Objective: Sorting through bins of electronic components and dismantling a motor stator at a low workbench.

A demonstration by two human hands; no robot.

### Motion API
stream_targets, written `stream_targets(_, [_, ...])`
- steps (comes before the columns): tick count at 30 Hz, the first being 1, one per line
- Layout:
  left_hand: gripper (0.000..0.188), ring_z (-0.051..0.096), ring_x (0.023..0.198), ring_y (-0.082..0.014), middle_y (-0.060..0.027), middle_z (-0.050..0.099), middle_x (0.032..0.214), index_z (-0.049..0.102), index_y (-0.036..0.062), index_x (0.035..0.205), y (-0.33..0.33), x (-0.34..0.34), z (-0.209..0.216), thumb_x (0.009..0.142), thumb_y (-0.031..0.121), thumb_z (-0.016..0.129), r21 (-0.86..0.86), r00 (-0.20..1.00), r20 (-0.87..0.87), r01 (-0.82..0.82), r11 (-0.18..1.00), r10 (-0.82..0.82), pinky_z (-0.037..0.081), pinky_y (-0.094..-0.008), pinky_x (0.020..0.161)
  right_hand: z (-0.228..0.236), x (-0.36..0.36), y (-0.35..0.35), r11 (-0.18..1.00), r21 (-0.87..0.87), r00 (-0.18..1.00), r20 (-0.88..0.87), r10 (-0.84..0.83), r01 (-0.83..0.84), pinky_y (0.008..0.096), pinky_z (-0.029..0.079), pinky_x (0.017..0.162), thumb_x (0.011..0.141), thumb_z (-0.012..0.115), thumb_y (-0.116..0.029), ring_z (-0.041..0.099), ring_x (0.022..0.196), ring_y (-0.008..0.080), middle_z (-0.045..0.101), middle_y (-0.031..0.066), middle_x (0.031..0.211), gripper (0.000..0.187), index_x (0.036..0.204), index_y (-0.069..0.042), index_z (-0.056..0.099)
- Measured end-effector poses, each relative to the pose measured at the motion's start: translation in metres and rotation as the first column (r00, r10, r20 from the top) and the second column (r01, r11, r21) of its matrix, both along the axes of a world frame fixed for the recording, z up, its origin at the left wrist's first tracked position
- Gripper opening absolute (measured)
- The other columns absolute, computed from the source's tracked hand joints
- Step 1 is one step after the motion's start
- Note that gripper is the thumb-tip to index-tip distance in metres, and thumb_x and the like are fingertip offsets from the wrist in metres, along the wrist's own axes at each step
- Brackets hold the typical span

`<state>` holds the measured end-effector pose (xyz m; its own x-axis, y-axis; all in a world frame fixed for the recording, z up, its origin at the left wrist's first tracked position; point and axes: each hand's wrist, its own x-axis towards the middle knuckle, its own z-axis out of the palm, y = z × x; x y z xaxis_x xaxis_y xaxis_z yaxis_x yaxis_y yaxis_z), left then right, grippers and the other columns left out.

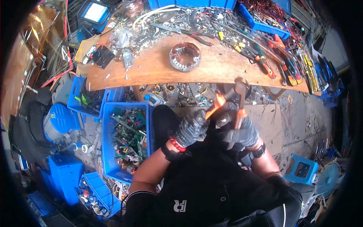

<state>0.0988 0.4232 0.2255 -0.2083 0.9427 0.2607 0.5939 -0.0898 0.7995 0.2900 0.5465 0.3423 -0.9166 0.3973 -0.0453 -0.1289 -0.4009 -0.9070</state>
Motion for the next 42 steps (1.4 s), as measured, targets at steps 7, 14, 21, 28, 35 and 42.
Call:
stream_targets(7, [0.043,0.067,0.114,-0.0379,-0.0097,0.071,0.126,0.07,0.0253,0.134,0.029,0.003,0.04,0.092,0.019,0.072,0.266,0.981,-0.175,0.131,0.955,-0.085,0.051,-0.0488,0.103,-0.005,-0.005,-0.01,0.985,0.078,0.988,-0.009,-0.157,0.157,0.0332,0.055,0.09,0.085,0.082,-0.01,0.068,0.106,0.0206,0.072,0.0106,0.122,0.065,0.143,0.002,0.053])
stream_targets(14, [0.097,0.048,0.136,-0.0446,-0.0249,0.05,0.148,0.052,0.007,0.147,0.078,-0.093,0.083,0.071,0.052,0.092,0.342,0.797,-0.323,-0.404,0.848,0.51,0.039,-0.0567,0.115,0.017,-0.014,0.065,-0.02,1.0,0.867,-0.018,-0.498,0.01,0.0468,0.053,0.102,0.083,0.072,-0.003,0.06,0.12,0.0453,0.059,0.0251,0.129,0.041,0.123,-0.004,0.068])
stream_targets(21, [0.118,0.048,0.141,-0.0448,-0.0265,0.047,0.153,0.044,0.0094,0.156,0.13,-0.132,0.063,0.062,0.06,0.095,0.148,0.748,-0.517,-0.401,0.904,0.417,0.039,-0.056,0.118,0.016,-0.052,0.135,-0.562,0.806,0.906,-0.082,-0.416,-0.185,0.06,0.033,0.121,0.081,0.07,-0.013,0.048,0.143,0.0404,0.051,0.0234,0.152,0.05,0.132,-0.012,0.069])
stream_targets(28, [0.109,0.059,0.127,-0.0424,-0.0242,0.061,0.136,0.046,0.009,0.155,0.132,-0.135,0.054,0.069,0.059,0.09,0.233,0.784,-0.449,-0.36,0.903,0.429,0.046,-0.0553,0.109,0.004,-0.091,0.162,-0.694,0.677,0.899,-0.109,-0.424,-0.246,0.0672,0.02,0.125,0.084,0.072,-0.029,0.038,0.153,0.0365,0.039,0.0185,0.167,0.052,0.133,-0.014,0.07])
stream_targets(35, [0.11,0.054,0.133,-0.0452,-0.0251,0.055,0.144,0.043,0.0142,0.158,0.128,-0.134,0.061,0.069,0.056,0.09,0.125,0.807,-0.434,-0.387,0.914,0.401,0.042,-0.0543,0.116,-0.005,-0.098,0.167,-0.699,0.67,0.915,-0.072,-0.396,-0.25,0.0687,0.014,0.126,0.085,0.065,-0.019,0.03,0.157,0.0401,0.033,0.0219,0.169,0.051,0.135,-0.013,0.069])
stream_targets(42, [0.057,0.053,0.133,-0.0392,-0.0193,0.054,0.147,0.075,0.0194,0.126,0.117,-0.134,0.052,0.074,0.036,0.092,0.373,0.857,-0.279,-0.319,0.871,0.433,0.045,-0.0522,0.113,-0.014,-0.102,0.173,-0.724,0.66,0.92,-0.128,-0.371,-0.2,0.0701,0.016,0.124,0.089,0.06,-0.021,0.032,0.156,0.0415,0.034,0.0208,0.169,0.045,0.134,-0.014,0.069])
